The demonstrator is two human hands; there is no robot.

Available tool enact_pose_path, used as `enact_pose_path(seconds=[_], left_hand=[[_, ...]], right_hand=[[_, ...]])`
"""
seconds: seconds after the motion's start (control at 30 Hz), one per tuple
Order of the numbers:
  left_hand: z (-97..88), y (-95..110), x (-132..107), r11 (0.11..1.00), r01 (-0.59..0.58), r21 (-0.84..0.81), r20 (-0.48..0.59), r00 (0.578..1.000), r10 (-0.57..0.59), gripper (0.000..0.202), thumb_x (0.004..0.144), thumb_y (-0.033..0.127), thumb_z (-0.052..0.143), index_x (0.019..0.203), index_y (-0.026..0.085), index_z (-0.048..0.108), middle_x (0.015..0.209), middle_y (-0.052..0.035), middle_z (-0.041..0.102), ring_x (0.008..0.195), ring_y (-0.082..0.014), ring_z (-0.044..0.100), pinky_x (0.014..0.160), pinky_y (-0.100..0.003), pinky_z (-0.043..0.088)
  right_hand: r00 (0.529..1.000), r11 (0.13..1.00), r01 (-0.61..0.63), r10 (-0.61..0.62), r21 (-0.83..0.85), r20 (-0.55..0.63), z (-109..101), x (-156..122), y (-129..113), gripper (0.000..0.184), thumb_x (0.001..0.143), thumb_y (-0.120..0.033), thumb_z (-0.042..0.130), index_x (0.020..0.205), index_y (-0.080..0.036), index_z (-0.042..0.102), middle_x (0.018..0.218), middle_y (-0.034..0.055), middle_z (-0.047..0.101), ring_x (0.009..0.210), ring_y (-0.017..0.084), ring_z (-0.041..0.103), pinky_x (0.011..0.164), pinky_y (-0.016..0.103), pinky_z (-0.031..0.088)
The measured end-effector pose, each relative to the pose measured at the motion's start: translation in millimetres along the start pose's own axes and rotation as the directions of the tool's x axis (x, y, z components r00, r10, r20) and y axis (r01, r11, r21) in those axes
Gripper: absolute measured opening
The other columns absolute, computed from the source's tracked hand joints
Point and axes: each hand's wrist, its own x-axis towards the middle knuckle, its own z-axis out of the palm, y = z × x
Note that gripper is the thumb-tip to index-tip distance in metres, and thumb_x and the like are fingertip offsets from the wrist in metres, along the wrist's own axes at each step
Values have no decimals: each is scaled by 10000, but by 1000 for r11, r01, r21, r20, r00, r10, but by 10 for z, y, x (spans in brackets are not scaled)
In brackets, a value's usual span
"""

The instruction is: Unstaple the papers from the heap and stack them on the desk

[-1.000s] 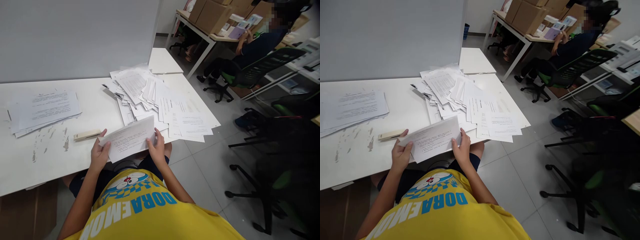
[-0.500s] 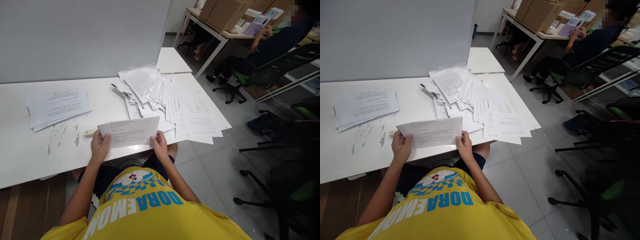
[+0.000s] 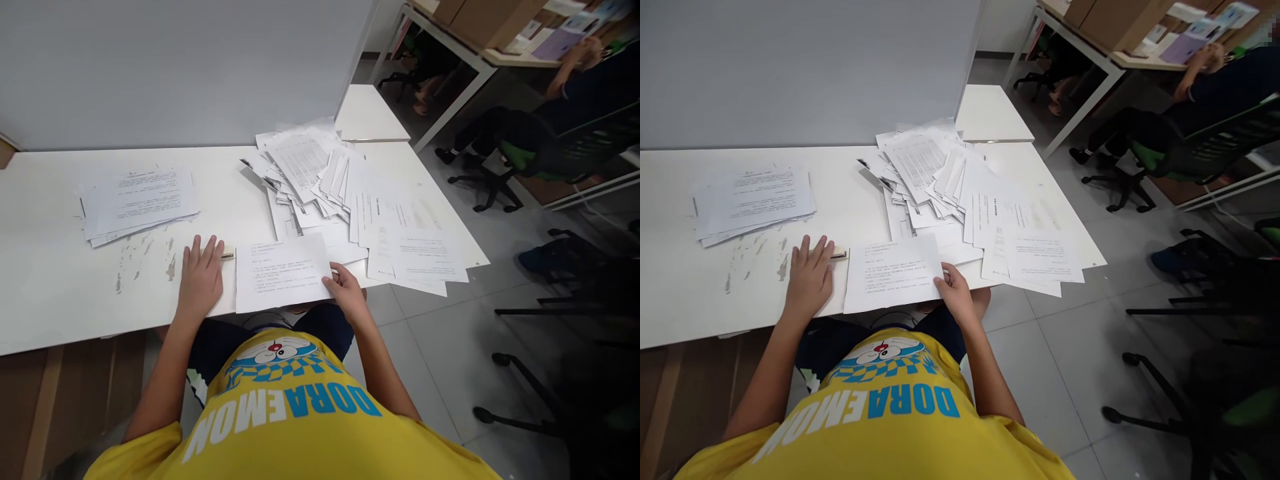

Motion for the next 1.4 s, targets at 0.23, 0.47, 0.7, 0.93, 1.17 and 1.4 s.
enact_pose_path(seconds=[0.23,0.47,0.7,0.93,1.17,1.4], left_hand=[[-36,49,-9,994,-107,35,-17,994,107,594,905,97,379,1495,157,419,1516,-133,489,1517,-282,272,1202,-498,313],[-3,17,-19,991,-127,44,35,992,125,612,917,97,336,1523,165,372,1525,-118,474,1488,-242,341,1215,-473,313],[-9,-62,-11,987,-162,2,94,982,161,620,920,87,314,1529,191,365,1519,-100,482,1477,-241,359,1205,-486,331],[-39,-76,1,981,-194,20,117,975,190,661,878,39,335,1518,198,392,1491,-83,513,1457,-244,392,1190,-460,354],[54,-95,-14,963,-259,73,-10,966,260,680,869,46,411,1530,196,368,1446,-98,556,1396,-256,477,1154,-424,405],[63,-39,34,979,-203,13,-35,978,204,668,909,162,487,1553,201,315,1506,-119,489,1426,-298,435,1176,-489,382]], right_hand=[[999,999,-45,45,-11,7,-16,-3,-20,437,704,-395,692,1100,-212,649,783,16,726,709,208,653,610,312,511],[999,997,-40,41,-73,13,38,1,-13,398,731,-404,681,1079,-212,665,744,9,688,697,198,624,592,294,482],[995,996,-76,79,-53,62,71,-8,-35,395,754,-410,670,1094,-210,653,736,-2,678,630,166,579,542,268,434],[991,992,-107,112,-64,80,47,26,-40,406,765,-415,677,1111,-202,665,670,-27,633,531,120,479,484,247,340],[986,994,-98,105,-57,132,15,95,-90,396,760,-424,700,1083,-197,674,709,-7,669,666,176,596,585,285,442],[993,997,-48,54,-58,105,-38,75,19,400,799,-490,690,1100,-227,676,780,8,704,680,184,626,589,289,488]])
